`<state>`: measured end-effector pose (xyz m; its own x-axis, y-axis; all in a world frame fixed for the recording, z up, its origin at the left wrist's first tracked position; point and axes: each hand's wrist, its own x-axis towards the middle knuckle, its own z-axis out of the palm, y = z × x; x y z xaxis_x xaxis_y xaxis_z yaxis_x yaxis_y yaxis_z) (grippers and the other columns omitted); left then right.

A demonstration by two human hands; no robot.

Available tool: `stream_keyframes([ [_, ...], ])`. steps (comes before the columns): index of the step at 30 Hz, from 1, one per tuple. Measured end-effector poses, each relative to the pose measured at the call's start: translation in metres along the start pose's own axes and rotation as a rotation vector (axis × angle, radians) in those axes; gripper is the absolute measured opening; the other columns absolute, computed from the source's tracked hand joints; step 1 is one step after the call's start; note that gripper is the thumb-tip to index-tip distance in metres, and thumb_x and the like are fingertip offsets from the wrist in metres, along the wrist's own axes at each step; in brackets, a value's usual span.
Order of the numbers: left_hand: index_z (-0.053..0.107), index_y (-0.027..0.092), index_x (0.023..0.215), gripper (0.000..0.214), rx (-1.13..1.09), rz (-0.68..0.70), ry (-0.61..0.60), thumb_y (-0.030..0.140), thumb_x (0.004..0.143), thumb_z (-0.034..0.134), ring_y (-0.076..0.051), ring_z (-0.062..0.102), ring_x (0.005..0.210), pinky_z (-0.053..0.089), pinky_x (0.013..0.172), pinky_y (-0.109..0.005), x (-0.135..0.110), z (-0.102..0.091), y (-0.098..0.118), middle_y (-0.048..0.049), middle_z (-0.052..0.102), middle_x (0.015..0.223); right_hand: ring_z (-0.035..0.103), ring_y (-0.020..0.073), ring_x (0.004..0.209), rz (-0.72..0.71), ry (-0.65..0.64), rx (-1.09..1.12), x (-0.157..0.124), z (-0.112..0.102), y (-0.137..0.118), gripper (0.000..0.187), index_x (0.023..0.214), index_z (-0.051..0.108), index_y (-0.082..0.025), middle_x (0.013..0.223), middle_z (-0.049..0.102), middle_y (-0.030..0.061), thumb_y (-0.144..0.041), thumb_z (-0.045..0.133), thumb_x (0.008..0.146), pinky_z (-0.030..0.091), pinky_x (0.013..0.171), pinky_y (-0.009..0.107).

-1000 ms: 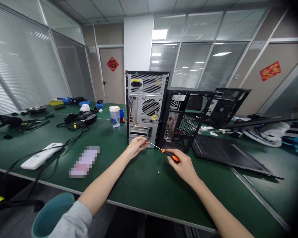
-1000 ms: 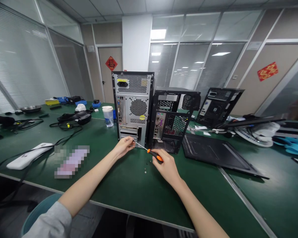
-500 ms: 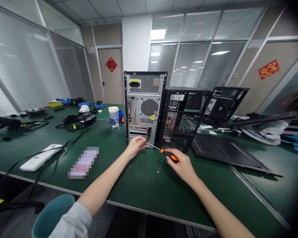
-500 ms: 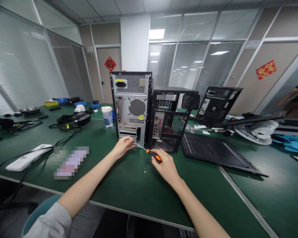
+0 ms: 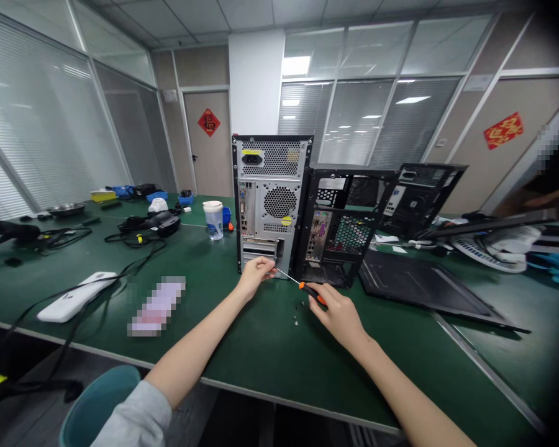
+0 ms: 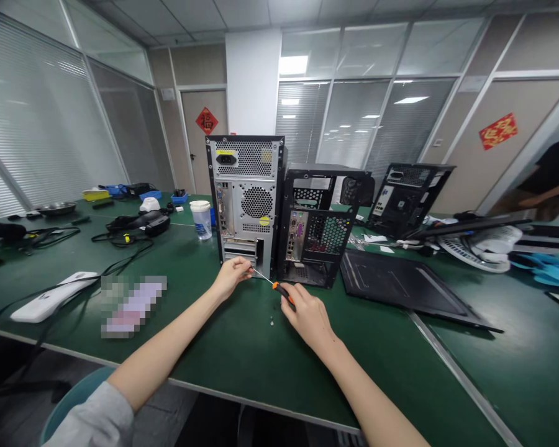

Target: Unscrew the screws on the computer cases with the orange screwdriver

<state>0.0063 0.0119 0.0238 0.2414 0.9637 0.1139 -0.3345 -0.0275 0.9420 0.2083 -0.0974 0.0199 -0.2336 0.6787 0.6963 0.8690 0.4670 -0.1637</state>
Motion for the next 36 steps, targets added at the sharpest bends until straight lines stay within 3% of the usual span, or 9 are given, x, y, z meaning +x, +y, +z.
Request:
stream_keyframes([
  [4, 0.059, 0.012, 0.072, 0.055, -0.024, -0.009, 0.025, 0.056, 0.048, 0.083, -0.006, 0.060, 0.056, 0.048, 0.060, -0.019, -0.001, 0.003, -0.007, 0.0001, 0.065, 0.063, 0.069, 0.0199, 0.073, -0.065, -0.025, -0.115, -0.004, 0.007, 0.000, 0.029, 0.110, 0.061, -0.012, 0.093, 0.072, 0.0106, -0.027, 0.043, 0.093, 0.052, 0.062, 0.028],
  [11, 0.059, 0.013, 0.072, 0.054, -0.030, 0.029, 0.042, 0.056, 0.050, 0.082, -0.008, 0.061, 0.061, 0.048, 0.057, -0.017, -0.003, 0.005, -0.003, -0.0003, 0.064, 0.065, 0.070, 0.0225, 0.073, 0.011, -0.195, -0.164, -0.003, 0.007, -0.004, 0.027, 0.110, 0.058, -0.015, 0.095, 0.073, 0.0082, -0.028, 0.042, 0.094, 0.048, 0.058, 0.029],
  [16, 0.061, 0.011, 0.074, 0.055, -0.025, 0.058, 0.030, 0.063, 0.059, 0.074, -0.009, 0.061, 0.064, 0.050, 0.056, -0.018, 0.000, 0.005, -0.001, -0.0023, 0.063, 0.067, 0.070, 0.0230, 0.071, 0.074, -0.306, -0.151, 0.000, 0.004, -0.010, 0.024, 0.104, 0.057, -0.017, 0.088, 0.073, 0.0059, -0.029, 0.039, 0.094, 0.042, 0.055, 0.028],
  [20, 0.061, 0.012, 0.083, 0.049, 0.026, 0.058, -0.008, 0.059, 0.072, 0.067, -0.008, 0.060, 0.063, 0.050, 0.058, -0.018, 0.002, 0.001, -0.001, -0.0034, 0.065, 0.071, 0.069, 0.0230, 0.070, 0.120, -0.328, -0.120, 0.000, 0.005, -0.010, 0.024, 0.102, 0.055, -0.018, 0.087, 0.072, 0.0066, -0.031, 0.037, 0.094, 0.038, 0.055, 0.028],
  [23, 0.059, 0.013, 0.089, 0.030, 0.228, 0.132, 0.009, 0.043, 0.085, 0.058, -0.009, 0.061, 0.064, 0.050, 0.060, -0.020, 0.004, -0.004, -0.001, -0.0039, 0.066, 0.076, 0.066, 0.0221, 0.065, 0.208, -0.319, -0.041, 0.000, 0.004, -0.010, 0.024, 0.101, 0.054, -0.019, 0.078, 0.071, 0.0060, -0.033, 0.038, 0.092, 0.036, 0.056, 0.027],
  [27, 0.060, 0.016, 0.095, 0.013, 0.735, 0.413, 0.069, 0.023, 0.087, 0.053, -0.015, 0.062, 0.082, 0.052, 0.073, -0.028, 0.005, -0.012, -0.001, -0.0052, 0.066, 0.094, 0.059, 0.0180, 0.053, 0.391, -0.298, 0.233, 0.003, 0.003, -0.009, 0.020, 0.092, 0.050, -0.021, 0.057, 0.062, -0.0003, -0.038, 0.038, 0.089, 0.037, 0.055, 0.027],
  [31, 0.058, 0.017, 0.110, 0.025, 1.150, 0.676, 0.067, 0.015, 0.086, 0.052, -0.022, 0.053, 0.108, 0.044, 0.097, -0.040, 0.005, -0.017, -0.004, -0.0083, 0.061, 0.113, 0.050, 0.0129, 0.041, 0.550, -0.279, 0.579, 0.006, 0.006, -0.006, 0.020, 0.080, 0.041, -0.024, 0.046, 0.056, -0.0052, -0.043, 0.041, 0.085, 0.038, 0.050, 0.024],
  [36, 0.053, 0.018, 0.123, 0.037, 1.334, 0.694, 0.065, 0.017, 0.086, 0.053, -0.025, 0.044, 0.123, 0.039, 0.104, -0.045, 0.003, -0.018, -0.006, -0.0097, 0.052, 0.130, 0.042, 0.0092, 0.031, 0.725, -0.341, 0.813, 0.007, 0.015, -0.002, 0.026, 0.077, 0.038, -0.023, 0.043, 0.058, -0.0054, -0.048, 0.048, 0.076, 0.030, 0.036, 0.020],
])
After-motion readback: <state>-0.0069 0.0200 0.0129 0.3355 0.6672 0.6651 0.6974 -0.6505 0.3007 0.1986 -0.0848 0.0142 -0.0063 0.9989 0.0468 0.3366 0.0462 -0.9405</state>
